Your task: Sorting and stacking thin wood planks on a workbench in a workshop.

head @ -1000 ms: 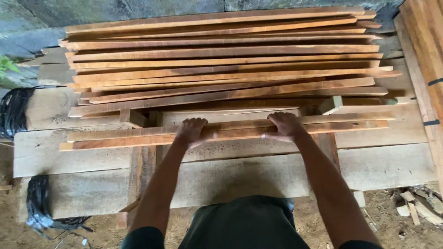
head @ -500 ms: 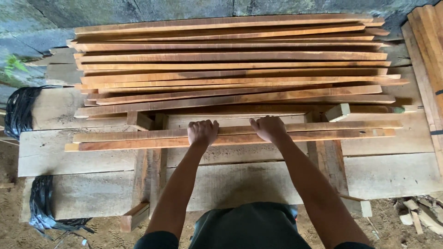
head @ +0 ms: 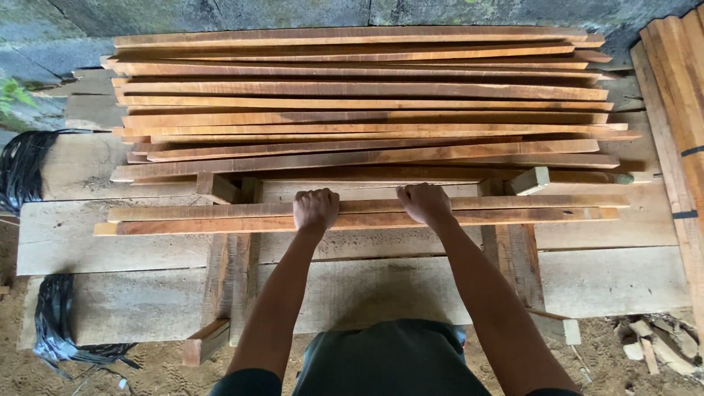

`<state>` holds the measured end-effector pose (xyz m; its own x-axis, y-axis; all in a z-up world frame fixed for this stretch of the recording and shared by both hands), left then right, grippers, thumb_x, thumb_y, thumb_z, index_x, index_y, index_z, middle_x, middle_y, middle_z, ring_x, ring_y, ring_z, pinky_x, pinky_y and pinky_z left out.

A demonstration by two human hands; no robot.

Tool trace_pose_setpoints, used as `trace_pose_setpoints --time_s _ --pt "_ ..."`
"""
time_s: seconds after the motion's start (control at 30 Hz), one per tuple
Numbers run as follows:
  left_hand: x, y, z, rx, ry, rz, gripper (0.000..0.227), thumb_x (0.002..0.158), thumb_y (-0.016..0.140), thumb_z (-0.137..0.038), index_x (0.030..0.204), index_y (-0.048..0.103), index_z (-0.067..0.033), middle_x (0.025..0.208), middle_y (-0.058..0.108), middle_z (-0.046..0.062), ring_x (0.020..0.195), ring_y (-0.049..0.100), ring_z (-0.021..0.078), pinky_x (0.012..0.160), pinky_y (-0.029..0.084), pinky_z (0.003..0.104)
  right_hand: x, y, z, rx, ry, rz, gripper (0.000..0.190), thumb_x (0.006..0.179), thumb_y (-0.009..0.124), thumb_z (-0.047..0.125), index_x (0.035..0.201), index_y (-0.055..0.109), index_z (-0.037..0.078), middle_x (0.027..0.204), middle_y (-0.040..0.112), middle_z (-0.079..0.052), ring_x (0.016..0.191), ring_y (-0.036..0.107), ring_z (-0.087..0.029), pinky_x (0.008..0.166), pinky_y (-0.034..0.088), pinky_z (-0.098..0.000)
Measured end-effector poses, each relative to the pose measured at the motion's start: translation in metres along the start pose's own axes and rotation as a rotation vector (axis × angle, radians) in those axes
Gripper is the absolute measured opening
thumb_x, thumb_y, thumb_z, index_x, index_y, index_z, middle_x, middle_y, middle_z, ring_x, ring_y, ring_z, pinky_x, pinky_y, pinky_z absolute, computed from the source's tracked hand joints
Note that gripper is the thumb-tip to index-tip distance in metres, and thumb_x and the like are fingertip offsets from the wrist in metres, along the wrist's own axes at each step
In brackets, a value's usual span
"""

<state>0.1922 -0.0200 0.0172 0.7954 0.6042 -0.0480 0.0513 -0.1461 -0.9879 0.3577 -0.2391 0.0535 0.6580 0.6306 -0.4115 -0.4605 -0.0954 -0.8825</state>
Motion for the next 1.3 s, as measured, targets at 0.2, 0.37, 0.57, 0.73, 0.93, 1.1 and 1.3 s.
trace_pose_setpoints --time_s 0.2,0.37,0.57,0.73,0.93,1.1,1.3 --pt "0.001 0.009 0.002 -0.030 0.026 -0.070 0.040 0.091 0.044 -0.041 0.076 0.074 -0.0198 0.073 0.077 0.005 0.078 0.079 0.0237 0.092 0.051 0.038 0.018 0.020 -0.013 0.063 0.059 -0.035 0.058 0.098 0.043 0.062 0.091 0.076 0.015 0.089 0.078 -0.017 0.099 0.075 -0.044 0.090 0.055 -0.0532" --pt "0.008 0.012 0.007 -0.029 0.048 -0.087 0.035 0.090 0.046 -0.037 0.077 0.074 -0.0202 0.071 0.076 0.005 0.074 0.078 0.0260 0.087 0.054 0.039 0.030 0.020 -0.021 0.244 0.113 -0.093 0.057 0.093 0.048 0.065 0.099 0.076 0.016 0.096 0.077 -0.017 0.104 0.072 -0.044 0.091 0.054 -0.0557" --pt "0.052 0.047 0.030 -0.414 0.090 -0.083 0.019 0.089 0.056 -0.028 0.087 0.074 -0.0221 0.087 0.076 0.004 0.090 0.076 0.0310 0.082 0.059 0.047 0.077 0.027 -0.055 0.458 0.070 -0.290 0.043 0.090 0.064 0.052 0.108 0.075 0.015 0.099 0.077 -0.012 0.101 0.074 -0.038 0.090 0.056 -0.0557" --pt "0.080 0.031 0.048 -0.246 0.162 -0.210 0.027 0.082 0.068 -0.017 0.107 0.069 -0.0075 0.113 0.067 0.014 0.115 0.064 0.0358 0.094 0.056 0.054 0.081 0.009 -0.064 0.131 -0.235 -0.773 0.036 0.076 0.083 0.025 0.104 0.068 0.010 0.103 0.064 -0.012 0.105 0.064 -0.038 0.085 0.056 -0.0509" --pt "0.087 0.047 0.062 -0.060 0.133 -0.270 0.056 0.078 0.075 -0.031 0.126 0.050 -0.0165 0.126 0.049 0.011 0.123 0.050 0.0333 0.103 0.045 0.050 0.074 0.003 -0.048 -0.023 -0.155 -0.645 0.072 0.083 0.084 0.024 0.146 0.052 0.009 0.143 0.057 -0.018 0.138 0.050 -0.039 0.120 0.033 -0.0589" --pt "0.082 0.030 0.056 0.075 0.173 -0.473 0.048 0.079 0.074 -0.023 0.124 0.060 -0.0196 0.115 0.053 0.007 0.114 0.054 0.0288 0.102 0.043 0.048 0.094 0.021 -0.061 -0.266 -0.171 -0.885 0.055 0.073 0.091 0.033 0.121 0.070 0.017 0.118 0.061 -0.011 0.115 0.061 -0.031 0.109 0.042 -0.0525" --pt "0.079 0.033 0.057 0.169 0.136 -0.344 0.030 0.083 0.079 -0.042 0.101 0.063 -0.0247 0.113 0.053 0.002 0.118 0.050 0.0259 0.110 0.035 0.051 0.095 0.027 -0.066 -0.325 -0.114 -0.848 0.052 0.059 0.096 0.036 0.101 0.071 0.023 0.097 0.054 -0.002 0.097 0.056 -0.026 0.098 0.040 -0.0475"
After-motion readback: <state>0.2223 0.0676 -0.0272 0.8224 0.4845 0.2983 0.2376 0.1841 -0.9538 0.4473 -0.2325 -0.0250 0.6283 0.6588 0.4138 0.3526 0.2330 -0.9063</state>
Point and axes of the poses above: each hand's wrist, its own x-axis towards the middle knuckle, its own y-axis out of the palm, z = x × y, the point moved 5 cm from there along x, towards the middle knuckle
